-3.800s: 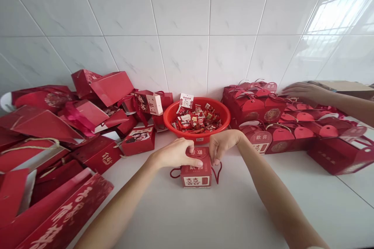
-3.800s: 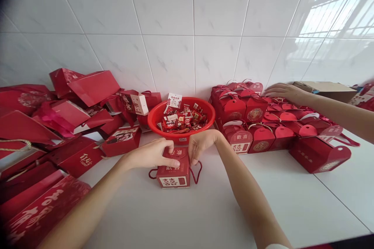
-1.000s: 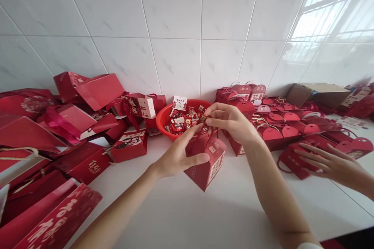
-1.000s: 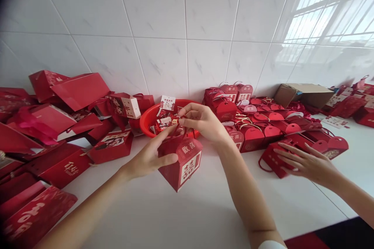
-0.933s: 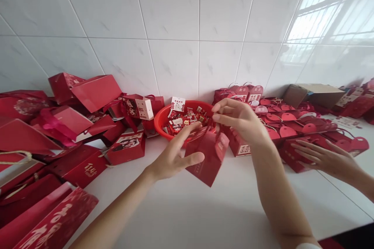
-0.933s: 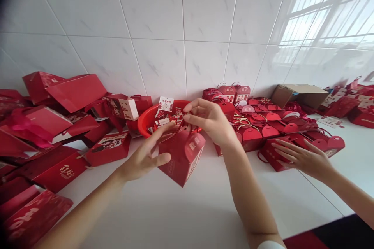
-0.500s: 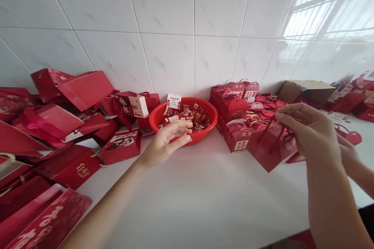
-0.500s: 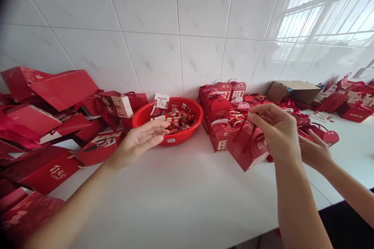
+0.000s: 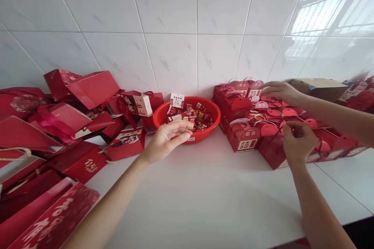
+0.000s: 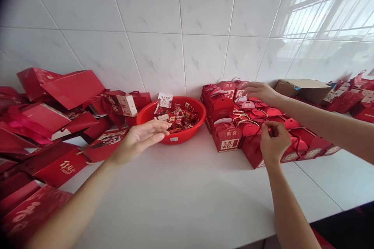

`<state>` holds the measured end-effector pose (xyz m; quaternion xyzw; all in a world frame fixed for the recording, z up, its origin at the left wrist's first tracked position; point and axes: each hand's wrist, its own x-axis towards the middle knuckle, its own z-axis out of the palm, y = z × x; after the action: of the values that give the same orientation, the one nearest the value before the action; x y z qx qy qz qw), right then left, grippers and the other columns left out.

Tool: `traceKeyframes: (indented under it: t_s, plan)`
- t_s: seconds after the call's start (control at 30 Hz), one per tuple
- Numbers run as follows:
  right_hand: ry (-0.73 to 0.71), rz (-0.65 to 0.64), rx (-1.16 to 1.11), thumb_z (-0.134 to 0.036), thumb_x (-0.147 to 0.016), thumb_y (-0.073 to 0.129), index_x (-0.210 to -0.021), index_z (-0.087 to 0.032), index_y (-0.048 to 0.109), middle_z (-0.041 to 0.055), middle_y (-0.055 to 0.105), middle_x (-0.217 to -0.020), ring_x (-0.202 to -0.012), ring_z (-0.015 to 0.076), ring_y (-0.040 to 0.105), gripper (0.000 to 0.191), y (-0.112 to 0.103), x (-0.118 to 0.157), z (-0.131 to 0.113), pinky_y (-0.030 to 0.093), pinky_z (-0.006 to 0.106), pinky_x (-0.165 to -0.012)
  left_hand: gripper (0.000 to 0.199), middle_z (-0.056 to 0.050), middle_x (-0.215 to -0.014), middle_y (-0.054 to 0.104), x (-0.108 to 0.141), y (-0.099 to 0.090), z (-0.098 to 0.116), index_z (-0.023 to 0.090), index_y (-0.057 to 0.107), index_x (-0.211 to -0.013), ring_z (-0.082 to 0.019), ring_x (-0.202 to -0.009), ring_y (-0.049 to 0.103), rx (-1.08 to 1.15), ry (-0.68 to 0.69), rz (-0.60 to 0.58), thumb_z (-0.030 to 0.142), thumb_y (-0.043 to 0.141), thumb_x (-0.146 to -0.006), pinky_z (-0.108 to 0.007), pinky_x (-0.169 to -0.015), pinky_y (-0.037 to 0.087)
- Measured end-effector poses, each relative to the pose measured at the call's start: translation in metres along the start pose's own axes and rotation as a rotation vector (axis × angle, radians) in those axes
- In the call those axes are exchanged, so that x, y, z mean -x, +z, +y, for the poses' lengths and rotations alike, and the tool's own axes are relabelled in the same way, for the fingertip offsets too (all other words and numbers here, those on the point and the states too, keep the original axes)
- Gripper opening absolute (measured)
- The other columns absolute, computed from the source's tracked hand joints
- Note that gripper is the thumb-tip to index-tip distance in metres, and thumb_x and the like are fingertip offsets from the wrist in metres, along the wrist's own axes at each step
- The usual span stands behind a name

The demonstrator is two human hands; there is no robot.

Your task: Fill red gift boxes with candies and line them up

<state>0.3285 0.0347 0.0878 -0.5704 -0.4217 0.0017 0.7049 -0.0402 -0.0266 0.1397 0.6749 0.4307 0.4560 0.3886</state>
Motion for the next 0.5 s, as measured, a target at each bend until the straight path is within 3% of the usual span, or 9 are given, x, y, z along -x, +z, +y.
traceKeyframes:
  t_s: [0.1,0.27,0.4,0.5]
  plan:
    - [-0.060,-0.032,0.135,-0.029,-0.070,0.061,-0.076,-0.020,0.063,0.0084,0.065,-0.071,-0.062,0.0232,0.056,0.011,-0.002,0.003,0.005,0.046,0.039,-0.065,0.027,-0.009,-0.118,0.070,-0.002,0.001,-0.004,0.019,0.074,-0.099,-0.026,-0.106,0.068,-0.012,0.021,-0.005,0.040,0.073,-0.083,-0.041,-0.096,0.057]
    - [-0.183,-0.300,0.549,-0.036,-0.080,0.050,-0.093,-0.012,0.071,0.0163,0.067,-0.080,-0.081,0.0357,0.065,0.034,-0.008,0.000,0.010,0.045,0.043,-0.071,0.022,-0.009,-0.113,0.072,-0.007,-0.003,-0.014,0.019,0.075,-0.094,-0.027,-0.111,0.067,-0.037,0.093,-0.028,0.037,0.073,-0.083,-0.042,-0.097,0.055]
    - [-0.343,-0.287,0.779,-0.039,-0.086,0.044,-0.103,-0.012,0.074,0.0195,0.070,-0.086,-0.090,0.0402,0.065,0.044,-0.010,0.003,0.007,0.044,0.047,-0.072,0.021,-0.010,-0.115,0.073,-0.008,-0.020,-0.014,0.020,0.076,-0.094,-0.028,-0.115,0.066,-0.029,0.125,0.030,0.037,0.073,-0.083,-0.042,-0.101,0.052]
    - [-0.381,-0.301,0.898,-0.045,-0.088,0.040,-0.102,-0.013,0.075,0.0213,0.072,-0.092,-0.094,0.0413,0.064,0.049,-0.013,0.008,0.002,0.044,0.050,-0.073,0.028,-0.010,-0.114,0.074,-0.006,-0.043,-0.010,0.019,0.076,-0.092,-0.028,-0.108,0.070,-0.072,0.089,0.148,0.043,0.077,-0.079,-0.042,-0.099,0.054]
